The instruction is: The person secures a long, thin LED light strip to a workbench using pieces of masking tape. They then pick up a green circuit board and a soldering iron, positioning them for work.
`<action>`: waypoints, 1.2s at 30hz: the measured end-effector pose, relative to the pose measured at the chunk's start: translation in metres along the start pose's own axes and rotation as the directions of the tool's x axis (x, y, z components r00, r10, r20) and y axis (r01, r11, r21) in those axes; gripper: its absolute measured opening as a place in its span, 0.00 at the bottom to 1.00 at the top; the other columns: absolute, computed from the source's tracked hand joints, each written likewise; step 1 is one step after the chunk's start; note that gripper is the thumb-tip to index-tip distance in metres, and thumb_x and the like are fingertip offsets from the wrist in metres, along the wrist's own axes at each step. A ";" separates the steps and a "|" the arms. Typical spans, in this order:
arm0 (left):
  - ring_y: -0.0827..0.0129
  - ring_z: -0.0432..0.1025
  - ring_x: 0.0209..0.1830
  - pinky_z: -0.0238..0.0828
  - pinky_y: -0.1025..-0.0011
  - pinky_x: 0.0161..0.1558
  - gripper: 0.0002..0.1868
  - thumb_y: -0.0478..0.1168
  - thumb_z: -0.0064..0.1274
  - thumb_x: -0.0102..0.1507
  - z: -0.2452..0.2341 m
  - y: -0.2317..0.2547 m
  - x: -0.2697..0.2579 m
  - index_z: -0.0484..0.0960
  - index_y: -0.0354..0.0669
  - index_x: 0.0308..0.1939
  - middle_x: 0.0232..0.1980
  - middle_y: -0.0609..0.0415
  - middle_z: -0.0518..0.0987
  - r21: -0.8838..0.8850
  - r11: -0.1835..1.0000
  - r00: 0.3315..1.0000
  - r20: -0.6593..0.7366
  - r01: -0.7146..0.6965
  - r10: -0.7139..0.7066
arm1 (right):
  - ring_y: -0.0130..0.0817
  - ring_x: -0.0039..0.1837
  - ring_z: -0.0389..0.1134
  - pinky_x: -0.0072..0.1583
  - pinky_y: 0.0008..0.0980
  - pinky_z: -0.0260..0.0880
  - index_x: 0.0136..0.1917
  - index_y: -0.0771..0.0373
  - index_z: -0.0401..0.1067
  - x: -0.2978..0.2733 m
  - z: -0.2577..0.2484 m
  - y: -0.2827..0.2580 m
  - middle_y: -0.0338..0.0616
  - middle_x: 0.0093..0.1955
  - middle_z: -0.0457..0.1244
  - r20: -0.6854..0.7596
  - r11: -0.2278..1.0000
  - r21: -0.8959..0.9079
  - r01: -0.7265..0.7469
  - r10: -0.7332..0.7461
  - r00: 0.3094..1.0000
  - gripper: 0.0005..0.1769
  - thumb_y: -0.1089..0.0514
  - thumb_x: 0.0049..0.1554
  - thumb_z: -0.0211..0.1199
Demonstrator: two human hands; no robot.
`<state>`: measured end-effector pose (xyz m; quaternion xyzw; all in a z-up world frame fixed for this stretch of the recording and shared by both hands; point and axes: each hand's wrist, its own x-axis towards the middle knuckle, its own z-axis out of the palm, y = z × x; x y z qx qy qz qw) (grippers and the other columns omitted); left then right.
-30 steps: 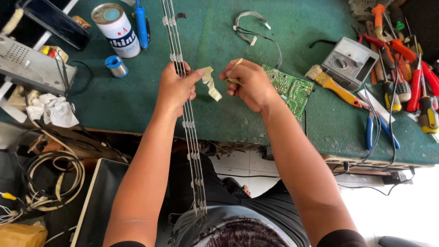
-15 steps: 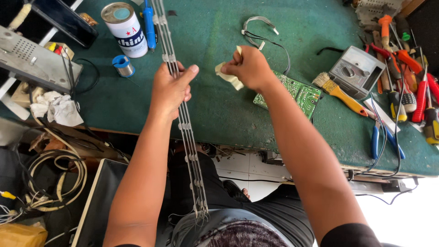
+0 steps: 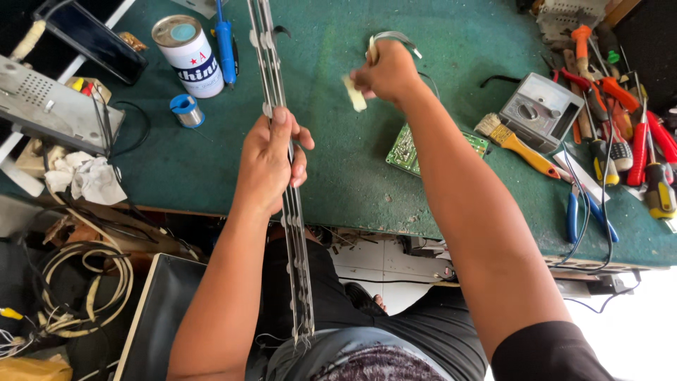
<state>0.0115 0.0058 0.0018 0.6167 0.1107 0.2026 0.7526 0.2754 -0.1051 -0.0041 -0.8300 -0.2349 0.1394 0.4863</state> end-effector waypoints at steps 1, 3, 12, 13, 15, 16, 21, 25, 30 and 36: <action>0.75 0.61 0.14 0.55 0.75 0.15 0.24 0.63 0.40 0.70 0.001 0.002 -0.002 0.67 0.46 0.40 0.35 0.48 0.76 -0.002 1.000 1.000 -0.004 0.000 0.000 | 0.37 0.44 0.80 0.44 0.34 0.86 0.42 0.60 0.61 0.009 0.000 0.007 0.52 0.41 0.72 0.004 1.000 -0.002 0.001 -0.001 1.000 0.18 0.63 0.62 0.72; 0.75 0.61 0.13 0.55 0.75 0.15 0.25 0.64 0.43 0.69 -0.001 0.004 -0.009 0.67 0.46 0.39 0.36 0.48 0.76 0.001 0.999 0.999 -0.018 -0.039 0.039 | 0.30 0.41 0.66 0.43 0.40 0.63 0.38 0.52 0.58 0.024 0.006 0.023 0.33 0.37 0.66 -0.166 0.888 -0.219 0.405 -0.443 0.881 0.27 0.59 0.58 0.80; 0.74 0.60 0.10 0.56 0.77 0.08 0.23 0.57 0.35 0.77 0.003 -0.005 -0.012 0.70 0.42 0.41 0.29 0.46 0.75 -0.178 0.972 0.984 -0.123 -0.152 0.131 | 0.72 0.53 0.71 0.56 0.62 0.68 0.48 0.67 0.71 -0.070 0.001 0.003 0.64 0.42 0.69 0.230 0.882 -0.356 0.310 -0.239 0.943 0.19 0.50 0.58 0.72; 0.74 0.60 0.10 0.56 0.77 0.08 0.23 0.57 0.35 0.77 0.004 -0.010 -0.013 0.70 0.42 0.41 0.29 0.46 0.75 -0.180 0.974 0.985 -0.123 -0.140 0.119 | 0.72 0.53 0.71 0.56 0.62 0.68 0.48 0.67 0.71 -0.060 -0.002 0.020 0.64 0.42 0.69 0.232 0.885 -0.355 0.301 -0.229 0.945 0.19 0.50 0.58 0.72; 0.72 0.60 0.08 0.56 0.76 0.08 0.21 0.52 0.35 0.78 0.008 -0.013 -0.011 0.71 0.40 0.41 0.25 0.48 0.71 -0.189 0.963 0.979 -0.108 -0.192 0.174 | 0.43 0.35 0.67 0.42 0.41 0.66 0.42 0.58 0.69 -0.037 -0.014 0.049 0.44 0.29 0.60 0.090 0.956 -0.211 0.204 -0.189 0.978 0.20 0.46 0.56 0.77; 0.72 0.60 0.08 0.56 0.76 0.08 0.21 0.52 0.35 0.78 0.013 -0.017 -0.014 0.71 0.40 0.41 0.25 0.48 0.71 -0.189 0.962 0.979 -0.099 -0.196 0.180 | 0.43 0.35 0.67 0.42 0.41 0.66 0.42 0.58 0.69 -0.055 -0.020 0.040 0.44 0.29 0.60 0.080 0.956 -0.211 0.205 -0.192 0.978 0.20 0.46 0.56 0.77; 0.70 0.60 0.04 0.57 0.74 0.06 0.21 0.48 0.34 0.79 0.031 -0.029 -0.023 0.73 0.37 0.41 0.18 0.51 0.68 -0.121 0.970 0.977 -0.009 -0.212 0.212 | 0.25 0.35 0.55 0.34 0.22 0.53 0.43 0.63 0.71 -0.095 -0.047 0.014 0.39 0.32 0.53 0.159 0.925 0.369 0.088 -0.157 0.975 0.14 0.53 0.63 0.71; 0.67 0.61 0.02 0.55 0.73 0.05 0.21 0.47 0.36 0.79 0.044 -0.059 -0.033 0.74 0.35 0.40 0.13 0.50 0.69 -0.082 0.973 0.972 0.081 -0.215 0.222 | 0.27 0.34 0.54 0.33 0.24 0.53 0.50 0.69 0.76 -0.135 -0.059 -0.020 0.39 0.32 0.54 -0.001 0.831 0.527 0.180 -0.211 0.977 0.13 0.56 0.62 0.72; 0.62 0.69 0.06 0.65 0.72 0.12 0.19 0.48 0.40 0.78 0.062 -0.075 -0.040 0.77 0.40 0.39 0.11 0.51 0.72 0.205 0.956 0.973 0.143 -0.209 0.182 | 0.24 0.34 0.53 0.36 0.23 0.53 0.63 0.71 0.79 -0.171 -0.071 -0.060 0.39 0.30 0.55 0.066 0.840 0.438 0.320 -0.386 0.920 0.22 0.56 0.59 0.72; 0.60 0.74 0.11 0.73 0.69 0.17 0.18 0.52 0.42 0.77 0.070 -0.092 -0.058 0.76 0.44 0.40 0.12 0.53 0.76 0.320 0.911 0.965 0.119 -0.259 0.233 | 0.16 0.29 0.49 0.33 0.18 0.47 0.45 0.68 0.82 -0.165 -0.062 -0.064 0.34 0.24 0.54 0.015 0.834 0.440 0.333 -0.378 0.926 0.06 0.63 0.57 0.76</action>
